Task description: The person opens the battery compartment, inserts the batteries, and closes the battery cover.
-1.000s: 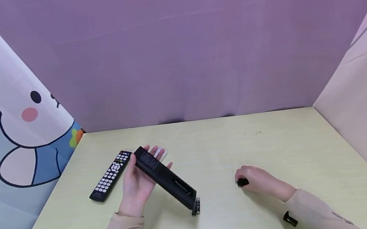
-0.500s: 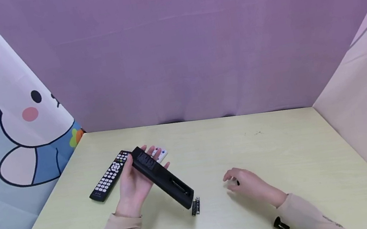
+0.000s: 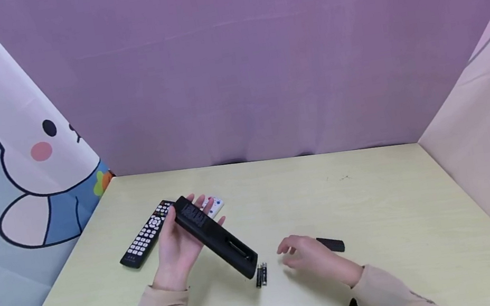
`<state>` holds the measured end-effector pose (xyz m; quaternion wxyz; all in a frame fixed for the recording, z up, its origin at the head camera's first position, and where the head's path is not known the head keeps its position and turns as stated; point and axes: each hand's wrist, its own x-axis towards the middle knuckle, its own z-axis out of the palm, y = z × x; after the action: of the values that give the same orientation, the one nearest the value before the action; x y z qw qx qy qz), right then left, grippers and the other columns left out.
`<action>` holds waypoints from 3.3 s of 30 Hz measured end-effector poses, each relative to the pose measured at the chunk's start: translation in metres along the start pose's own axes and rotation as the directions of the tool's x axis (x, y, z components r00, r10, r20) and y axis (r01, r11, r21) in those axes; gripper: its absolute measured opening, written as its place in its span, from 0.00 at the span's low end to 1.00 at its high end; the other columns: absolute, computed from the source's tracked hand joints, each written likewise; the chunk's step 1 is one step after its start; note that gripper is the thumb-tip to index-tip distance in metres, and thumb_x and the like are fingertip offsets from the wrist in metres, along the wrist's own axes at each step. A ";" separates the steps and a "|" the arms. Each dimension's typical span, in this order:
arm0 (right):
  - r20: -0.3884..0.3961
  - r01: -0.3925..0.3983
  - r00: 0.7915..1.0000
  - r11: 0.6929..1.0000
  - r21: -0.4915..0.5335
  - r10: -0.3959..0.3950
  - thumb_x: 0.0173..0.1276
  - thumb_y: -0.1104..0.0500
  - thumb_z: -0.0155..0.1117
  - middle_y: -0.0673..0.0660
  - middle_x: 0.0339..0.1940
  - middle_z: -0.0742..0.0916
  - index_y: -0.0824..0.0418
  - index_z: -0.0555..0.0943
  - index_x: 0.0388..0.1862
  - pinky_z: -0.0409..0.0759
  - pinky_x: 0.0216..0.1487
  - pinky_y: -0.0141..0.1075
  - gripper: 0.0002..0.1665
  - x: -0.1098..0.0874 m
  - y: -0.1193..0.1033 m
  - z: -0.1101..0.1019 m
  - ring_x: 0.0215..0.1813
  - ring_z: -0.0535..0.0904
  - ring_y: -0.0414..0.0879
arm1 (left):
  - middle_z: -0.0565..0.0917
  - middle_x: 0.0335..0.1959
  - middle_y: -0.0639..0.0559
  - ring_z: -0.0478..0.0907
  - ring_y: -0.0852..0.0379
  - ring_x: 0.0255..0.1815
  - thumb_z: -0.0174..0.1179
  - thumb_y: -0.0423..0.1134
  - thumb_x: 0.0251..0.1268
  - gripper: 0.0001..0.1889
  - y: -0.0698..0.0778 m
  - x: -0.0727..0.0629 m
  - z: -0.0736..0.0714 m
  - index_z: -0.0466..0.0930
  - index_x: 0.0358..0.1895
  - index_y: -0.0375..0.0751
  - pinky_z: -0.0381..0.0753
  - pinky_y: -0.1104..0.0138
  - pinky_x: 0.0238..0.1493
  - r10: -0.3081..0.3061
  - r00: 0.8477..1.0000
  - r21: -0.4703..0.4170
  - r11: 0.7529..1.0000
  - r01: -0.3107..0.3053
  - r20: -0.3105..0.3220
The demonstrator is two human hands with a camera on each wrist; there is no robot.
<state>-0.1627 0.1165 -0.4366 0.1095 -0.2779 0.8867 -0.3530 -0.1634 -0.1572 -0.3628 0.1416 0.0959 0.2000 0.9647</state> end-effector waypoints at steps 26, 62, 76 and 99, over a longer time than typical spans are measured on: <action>0.115 0.069 0.992 0.987 -0.149 -0.052 0.49 0.60 0.67 0.52 0.35 0.79 0.59 0.78 0.44 0.76 0.40 0.32 0.21 0.018 -0.018 0.022 0.38 0.75 0.44 | 0.63 0.57 0.43 0.60 0.45 0.62 0.35 0.49 0.68 0.21 0.004 -0.003 -0.003 0.60 0.56 0.39 0.47 0.43 0.64 0.010 1.000 -0.029 1.000 -0.010 0.009; 0.040 0.050 0.998 0.996 0.071 -0.053 0.50 0.65 0.64 0.46 0.21 0.80 0.61 0.79 0.26 0.74 0.29 0.25 0.04 0.017 -0.011 0.012 0.25 0.72 0.34 | 0.63 0.56 0.44 0.57 0.45 0.64 0.36 0.50 0.68 0.20 0.005 -0.003 -0.005 0.61 0.54 0.40 0.39 0.44 0.65 0.018 0.999 -0.039 0.999 -0.019 -0.027; -0.192 0.081 0.980 0.980 0.183 -0.045 0.55 0.57 0.63 0.44 0.30 0.84 0.53 0.79 0.30 0.77 0.43 0.43 0.03 0.001 -0.026 -0.016 0.37 0.79 0.39 | 0.66 0.53 0.44 0.56 0.46 0.64 0.34 0.51 0.68 0.21 0.002 -0.001 -0.005 0.62 0.54 0.40 0.44 0.44 0.64 -0.005 1.000 -0.072 0.997 0.004 -0.007; -0.316 0.164 0.949 0.848 0.505 0.004 0.56 0.59 0.64 0.58 0.37 0.84 0.63 0.79 0.43 0.80 0.42 0.33 0.15 -0.010 -0.054 -0.027 0.39 0.80 0.40 | 0.68 0.51 0.45 0.56 0.48 0.65 0.42 0.50 0.66 0.20 -0.018 0.005 -0.001 0.65 0.52 0.39 0.40 0.43 0.65 -0.030 0.993 -0.118 0.992 0.044 0.118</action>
<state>-0.1430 0.1053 -0.3801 0.0281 -0.2165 0.7501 -0.6243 -0.1640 -0.1406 -0.3701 0.1764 0.1391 0.1346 0.9651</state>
